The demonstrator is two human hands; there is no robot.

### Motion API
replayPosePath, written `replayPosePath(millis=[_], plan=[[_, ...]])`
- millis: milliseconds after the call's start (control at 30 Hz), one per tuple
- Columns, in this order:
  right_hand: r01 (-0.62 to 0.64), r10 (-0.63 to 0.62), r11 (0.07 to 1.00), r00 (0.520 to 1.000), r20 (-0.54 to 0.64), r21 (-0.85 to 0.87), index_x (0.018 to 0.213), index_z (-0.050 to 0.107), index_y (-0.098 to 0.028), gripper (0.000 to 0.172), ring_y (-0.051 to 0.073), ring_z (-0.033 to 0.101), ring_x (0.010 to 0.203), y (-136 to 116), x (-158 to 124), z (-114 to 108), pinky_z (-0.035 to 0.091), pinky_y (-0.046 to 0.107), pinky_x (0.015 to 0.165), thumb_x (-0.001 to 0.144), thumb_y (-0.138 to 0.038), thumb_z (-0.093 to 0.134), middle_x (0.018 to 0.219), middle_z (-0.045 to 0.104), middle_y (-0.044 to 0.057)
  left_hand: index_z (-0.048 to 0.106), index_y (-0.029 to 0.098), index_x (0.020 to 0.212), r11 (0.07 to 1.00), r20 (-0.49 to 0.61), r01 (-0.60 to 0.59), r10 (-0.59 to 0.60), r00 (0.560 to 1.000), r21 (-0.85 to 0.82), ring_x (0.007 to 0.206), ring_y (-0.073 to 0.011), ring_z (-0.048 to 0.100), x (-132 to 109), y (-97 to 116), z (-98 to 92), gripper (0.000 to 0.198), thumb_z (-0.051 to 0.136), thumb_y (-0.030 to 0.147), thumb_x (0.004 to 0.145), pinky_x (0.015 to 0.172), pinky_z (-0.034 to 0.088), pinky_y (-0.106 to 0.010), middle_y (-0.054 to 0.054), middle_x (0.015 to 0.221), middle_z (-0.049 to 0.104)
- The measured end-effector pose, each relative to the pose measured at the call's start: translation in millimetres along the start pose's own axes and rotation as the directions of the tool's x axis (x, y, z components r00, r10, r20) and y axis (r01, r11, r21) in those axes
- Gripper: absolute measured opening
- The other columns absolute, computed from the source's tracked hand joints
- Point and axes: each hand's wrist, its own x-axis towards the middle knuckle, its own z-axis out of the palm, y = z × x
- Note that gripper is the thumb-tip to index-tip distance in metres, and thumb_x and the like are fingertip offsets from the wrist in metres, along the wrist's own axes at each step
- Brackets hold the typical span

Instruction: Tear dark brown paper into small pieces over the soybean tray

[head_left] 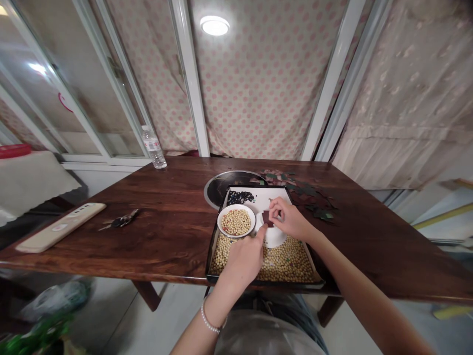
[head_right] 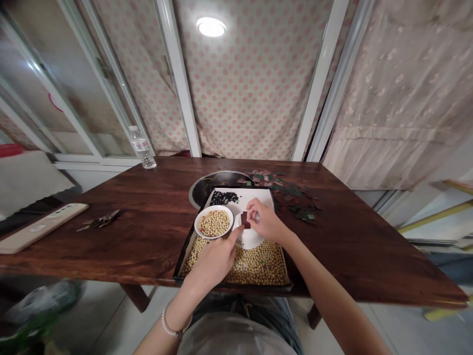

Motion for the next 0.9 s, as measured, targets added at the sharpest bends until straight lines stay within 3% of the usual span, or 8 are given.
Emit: replayPosePath(millis=[100,233,367,500,633,733,900], plan=[[-0.039,0.038,0.999,0.991,-0.13,-0.007,0.086,0.041,-0.022,0.02,0.013,0.051,0.067,1.1,0.2,-0.5,0.039,0.026,0.062,0.072,-0.016,0.054,0.076,0.062,0.0,0.027,0.02,0.14,1.0,0.003,0.003,-0.003,1.0,0.002,0.077,-0.0284,0.067,0.8,0.6,-0.6,0.055,0.035,0.013,0.086,0.066,0.05,-0.039,-0.012,0.082,0.067],[0.005,-0.004,1.0,0.999,-0.037,0.03,0.079,0.039,-0.022,0.019,0.013,0.051,0.066,0.0,-0.1,-0.7,0.038,0.025,0.061,0.071,-0.017,0.055,0.073,0.064,-0.001,0.025,0.021,0.14,1.0,-0.012,-0.006,0.006,1.0,0.002,0.075,-0.0283,0.067,1.6,0.6,0.5,0.054,0.034,0.013,0.087,0.066,0.05,-0.039,-0.012,0.081,0.067],[-0.042,0.036,0.998,0.987,-0.159,-0.036,0.075,0.038,-0.022,0.018,0.013,0.052,0.065,3.3,-0.3,-0.9,0.038,0.026,0.063,0.07,-0.015,0.055,0.072,0.064,-0.001,0.026,0.021,0.14,1.0,0.009,-0.002,0.002,1.0,0.003,0.078,-0.028,0.067,1.8,0.4,0.1,0.054,0.035,0.013,0.087,0.067,0.05,-0.04,-0.012,0.083,0.067],[-0.009,0.013,0.999,0.996,-0.085,0.045,0.074,0.037,-0.023,0.021,0.012,0.05,0.061,3.9,-0.8,2.2,0.036,0.025,0.059,0.07,-0.016,0.057,0.071,0.064,-0.002,0.026,0.02,0.139,1.0,0.0,-0.004,0.004,1.0,0.009,0.076,-0.0275,0.067,1.1,0.1,0.2,0.053,0.034,0.013,0.087,0.067,0.051,-0.039,-0.012,0.081,0.067],[-0.002,0.006,1.0,0.992,-0.124,0.029,0.073,0.038,-0.023,0.019,0.012,0.049,0.063,1.5,1.6,5.1,0.036,0.025,0.061,0.071,-0.014,0.055,0.071,0.064,-0.002,0.029,0.021,0.138,1.0,-0.055,-0.017,0.018,0.998,0.019,0.073,-0.0275,0.067,0.5,-0.8,4.3,0.052,0.035,0.013,0.087,0.064,0.051,-0.039,-0.011,0.079,0.067],[0.013,-0.01,0.996,0.999,-0.037,0.087,0.073,0.037,-0.023,0.02,0.012,0.048,0.062,1.6,3.6,5.3,0.035,0.025,0.059,0.071,-0.016,0.056,0.07,0.064,-0.003,0.03,0.022,0.137,1.0,-0.08,-0.018,0.02,0.997,0.025,0.071,-0.0279,0.067,0.6,-1.5,7.0,0.052,0.035,0.013,0.086,0.062,0.051,-0.039,-0.011,0.079,0.068],[-0.007,0.012,0.999,0.994,-0.112,0.04,0.072,0.039,-0.022,0.017,0.012,0.048,0.062,2.9,4.2,4.1,0.035,0.026,0.06,0.071,-0.016,0.055,0.07,0.063,-0.002,0.029,0.02,0.137,0.999,-0.069,-0.025,0.026,0.997,0.022,0.071,-0.0282,0.067,1.5,-1.6,6.7,0.052,0.035,0.012,0.086,0.062,0.051,-0.04,-0.011,0.078,0.068]])
